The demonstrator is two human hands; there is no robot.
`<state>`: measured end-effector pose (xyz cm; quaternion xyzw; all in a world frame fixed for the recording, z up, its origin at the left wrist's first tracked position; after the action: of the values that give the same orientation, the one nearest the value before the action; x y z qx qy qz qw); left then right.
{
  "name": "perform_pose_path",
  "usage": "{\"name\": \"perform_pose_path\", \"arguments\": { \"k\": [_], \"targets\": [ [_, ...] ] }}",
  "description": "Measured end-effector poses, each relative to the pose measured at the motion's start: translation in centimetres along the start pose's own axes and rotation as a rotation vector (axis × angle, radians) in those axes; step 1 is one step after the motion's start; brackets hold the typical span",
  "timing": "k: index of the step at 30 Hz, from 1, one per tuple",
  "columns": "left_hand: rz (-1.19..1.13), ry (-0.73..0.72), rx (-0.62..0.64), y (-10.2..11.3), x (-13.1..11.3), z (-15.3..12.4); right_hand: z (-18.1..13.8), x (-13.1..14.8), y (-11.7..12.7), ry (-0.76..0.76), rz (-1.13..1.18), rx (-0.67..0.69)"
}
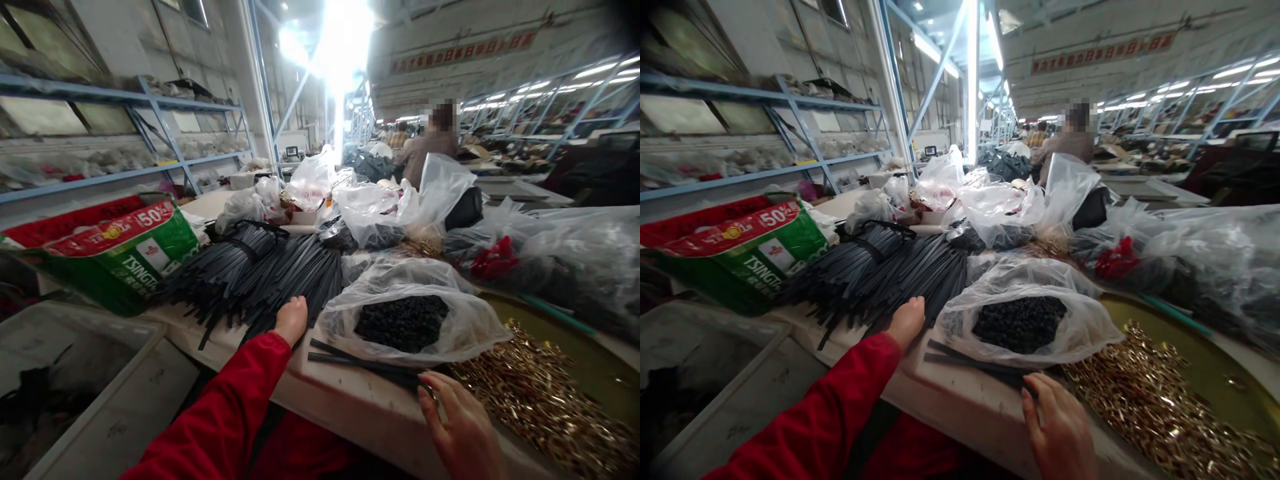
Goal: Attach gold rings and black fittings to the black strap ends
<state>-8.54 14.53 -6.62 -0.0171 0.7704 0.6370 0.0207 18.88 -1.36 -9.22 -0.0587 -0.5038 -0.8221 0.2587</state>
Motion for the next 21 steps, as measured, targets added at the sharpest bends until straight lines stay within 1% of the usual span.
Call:
{"name": "perform_pose_path", "arguments": {
  "k": [1,3,6,8,9,10,11,12,14,17,19,21],
  "targets": [
    [-0.040,-0.040,0.015,0.0,-0.6,-1.0,-0.1,0.5,-0.3,-0.001,0.033,0.026],
    [-0.119,-0.146,0.067,-0.5,-2.8,-3.6,0.0,2.0,-1.4,0.002,0.121,0.117],
    [-0.302,-0.356,0.206,-2.5,-7.7,-8.3,0.6,5.0,-3.1,0.061,0.247,0.243],
    [-0.510,-0.519,0.329,-3.5,-11.0,-11.3,0.9,6.3,-3.5,0.123,0.301,0.259],
    [-0.579,-0.586,0.372,-3.7,-12.3,-12.4,1.0,6.5,-3.4,0.135,0.320,0.257],
    [-0.610,-0.647,0.395,-3.7,-13.3,-13.2,1.1,6.5,-3.2,0.138,0.340,0.252],
    [-0.591,-0.699,0.391,-3.5,-14.0,-13.5,1.0,6.2,-3.1,0.131,0.362,0.251],
    [-0.536,-0.751,0.370,-3.3,-14.5,-13.6,1.0,5.9,-2.9,0.117,0.382,0.258],
    [-0.329,-0.840,0.287,-3.0,-15.2,-13.2,0.9,5.0,-2.8,0.078,0.437,0.296],
    [0.048,-0.885,0.102,-2.9,-15.8,-11.6,1.6,3.1,-3.4,0.018,0.568,0.403],
    [0.157,-0.921,-0.044,-1.7,-16.3,-11.0,2.9,0.7,-3.6,-0.047,0.620,0.416],
    [0.174,-1.003,-0.145,-0.1,-17.2,-11.1,4.9,-3.1,-3.4,-0.171,0.569,0.343]
  ]
}}
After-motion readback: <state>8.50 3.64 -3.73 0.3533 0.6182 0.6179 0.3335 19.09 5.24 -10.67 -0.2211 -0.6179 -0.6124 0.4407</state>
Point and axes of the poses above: each hand's wrist, its own z-axis towards the middle knuckle, its own y-axis out of the back of the hand, x = y × z, the point moved 10 cm from there along z, towards the middle knuckle, and after that the axes turned 14 degrees about x, right-handed, at the moved point
